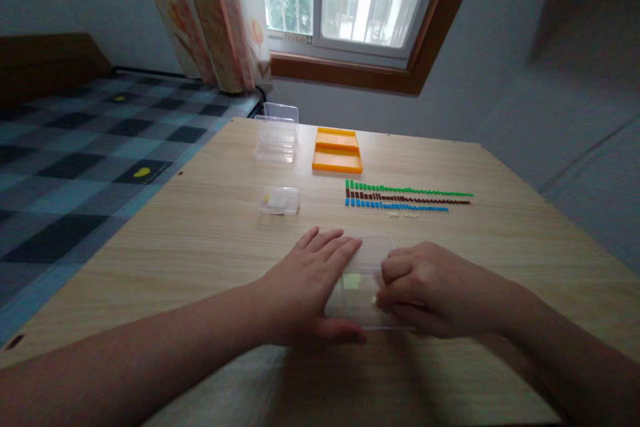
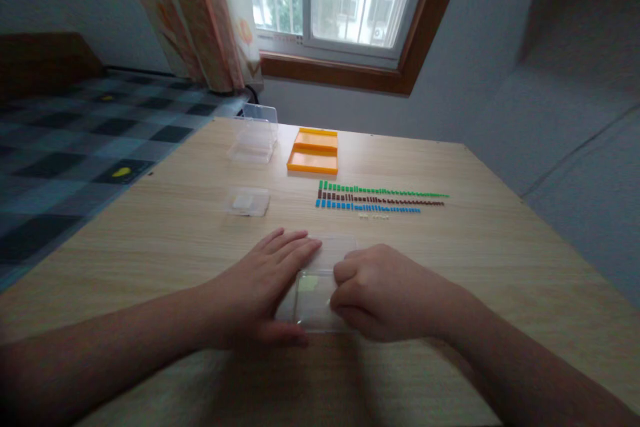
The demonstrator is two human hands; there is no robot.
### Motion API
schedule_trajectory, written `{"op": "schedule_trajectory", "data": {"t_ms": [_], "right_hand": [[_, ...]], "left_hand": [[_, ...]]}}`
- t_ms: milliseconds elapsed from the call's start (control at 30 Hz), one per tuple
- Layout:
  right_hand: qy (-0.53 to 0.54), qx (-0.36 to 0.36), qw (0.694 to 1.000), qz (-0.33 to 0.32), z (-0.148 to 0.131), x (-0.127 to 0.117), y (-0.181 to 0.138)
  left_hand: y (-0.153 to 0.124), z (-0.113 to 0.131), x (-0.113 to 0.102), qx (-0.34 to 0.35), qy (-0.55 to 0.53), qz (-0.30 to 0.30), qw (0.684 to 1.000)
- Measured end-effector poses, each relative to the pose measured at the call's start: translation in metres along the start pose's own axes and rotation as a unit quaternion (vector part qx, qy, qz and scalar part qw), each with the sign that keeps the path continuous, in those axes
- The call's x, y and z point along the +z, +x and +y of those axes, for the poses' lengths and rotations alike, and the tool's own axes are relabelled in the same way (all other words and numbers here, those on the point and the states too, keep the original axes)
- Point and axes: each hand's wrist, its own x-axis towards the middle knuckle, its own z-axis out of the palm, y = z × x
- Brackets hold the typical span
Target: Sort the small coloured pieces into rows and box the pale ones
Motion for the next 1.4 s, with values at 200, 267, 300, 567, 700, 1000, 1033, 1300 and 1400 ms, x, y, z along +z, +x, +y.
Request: {"op": "schedule_trajectory", "data": {"t_ms": [200,267,300,567,700,1000,1033,1300,1400], "right_hand": [[-0.024,-0.004,0.999,0.042,0.001,0.002,0.000],[-0.025,-0.009,0.998,0.057,0.001,0.002,-0.001],[-0.025,-0.012,0.998,0.063,0.001,0.001,-0.002],[-0.042,-0.029,0.997,0.066,0.004,0.007,-0.001],[-0.067,-0.023,0.994,0.084,0.005,0.012,0.003],[-0.073,-0.028,0.990,0.116,0.006,0.016,0.004],[-0.074,-0.029,0.991,0.110,0.006,0.016,0.004],[-0.074,-0.027,0.989,0.123,0.006,0.020,0.004],[-0.072,-0.030,0.989,0.128,0.005,0.019,0.004]], "left_hand": [[0.001,0.001,-0.001,-0.004,0.000,-0.007,1.000],[0.001,0.000,-0.001,-0.002,0.003,-0.007,1.000],[0.001,0.000,0.000,-0.001,0.004,-0.006,1.000],[0.000,-0.001,0.001,0.008,-0.006,0.006,1.000],[0.000,-0.001,0.001,0.013,0.001,0.010,1.000],[0.001,0.000,0.001,0.008,0.018,0.006,1.000],[0.000,0.000,0.002,0.009,0.019,0.007,1.000],[0.001,-0.001,0.003,0.007,0.012,0.003,1.000],[0.001,-0.001,0.003,0.012,0.008,0.010,1.000]]}}
